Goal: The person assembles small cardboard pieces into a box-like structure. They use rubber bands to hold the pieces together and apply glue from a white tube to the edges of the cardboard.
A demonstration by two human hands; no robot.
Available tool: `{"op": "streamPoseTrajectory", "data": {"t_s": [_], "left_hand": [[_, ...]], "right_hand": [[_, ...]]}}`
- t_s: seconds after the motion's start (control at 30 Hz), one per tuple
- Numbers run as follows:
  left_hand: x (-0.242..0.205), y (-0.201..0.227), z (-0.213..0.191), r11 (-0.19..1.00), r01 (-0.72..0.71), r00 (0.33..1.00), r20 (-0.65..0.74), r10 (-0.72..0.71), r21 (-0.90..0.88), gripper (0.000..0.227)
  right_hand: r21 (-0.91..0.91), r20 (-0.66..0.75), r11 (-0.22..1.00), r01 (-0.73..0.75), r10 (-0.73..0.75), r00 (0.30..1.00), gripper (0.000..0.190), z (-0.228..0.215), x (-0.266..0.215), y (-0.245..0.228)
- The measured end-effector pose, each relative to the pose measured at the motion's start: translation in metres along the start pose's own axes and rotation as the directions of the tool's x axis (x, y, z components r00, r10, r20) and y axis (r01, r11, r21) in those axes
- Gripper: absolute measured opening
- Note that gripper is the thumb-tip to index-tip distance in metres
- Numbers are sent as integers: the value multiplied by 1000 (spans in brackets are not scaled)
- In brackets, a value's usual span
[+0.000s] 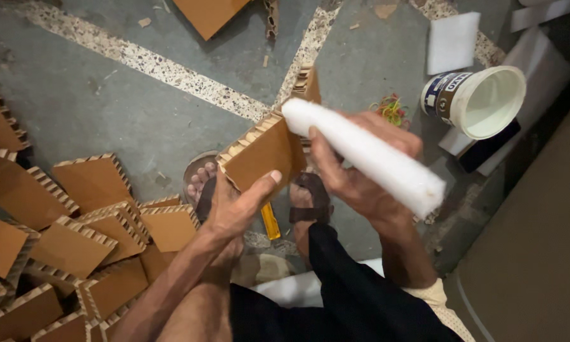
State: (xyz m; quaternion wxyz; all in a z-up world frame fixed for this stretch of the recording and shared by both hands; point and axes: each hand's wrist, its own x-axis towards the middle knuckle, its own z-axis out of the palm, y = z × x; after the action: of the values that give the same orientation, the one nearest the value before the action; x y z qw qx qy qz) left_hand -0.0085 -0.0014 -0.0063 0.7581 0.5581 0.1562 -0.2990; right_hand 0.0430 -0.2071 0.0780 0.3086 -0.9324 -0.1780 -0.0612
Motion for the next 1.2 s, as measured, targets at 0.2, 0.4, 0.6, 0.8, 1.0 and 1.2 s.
{"op": "streamPoseTrajectory", "data": {"t_s": [0.2,0.4,0.6,0.8,1.0,1.2], "left_hand": [[-1,-2,-16,999,-20,999,-46,22,34,33],[6,17,-34,977,-86,983,-176,51,-194,36],[29,26,-112,908,-365,849,-473,235,-204,57],[-10,-21,-178,633,140,690,-534,488,761,90],[-67,-86,-214,-10,673,720,-652,237,740,113],[-55,-80,-218,61,613,734,-597,325,787,115]], "right_hand": [[117,171,973,-198,177,969,11,-1,-18,-24],[125,136,914,-387,370,919,13,13,-43,-28],[152,136,904,-399,380,915,19,24,-62,-20],[104,109,849,-518,508,854,19,37,-86,-2],[-56,20,876,-479,480,877,21,45,-107,21],[34,10,864,-503,503,864,21,48,-126,36]]}}
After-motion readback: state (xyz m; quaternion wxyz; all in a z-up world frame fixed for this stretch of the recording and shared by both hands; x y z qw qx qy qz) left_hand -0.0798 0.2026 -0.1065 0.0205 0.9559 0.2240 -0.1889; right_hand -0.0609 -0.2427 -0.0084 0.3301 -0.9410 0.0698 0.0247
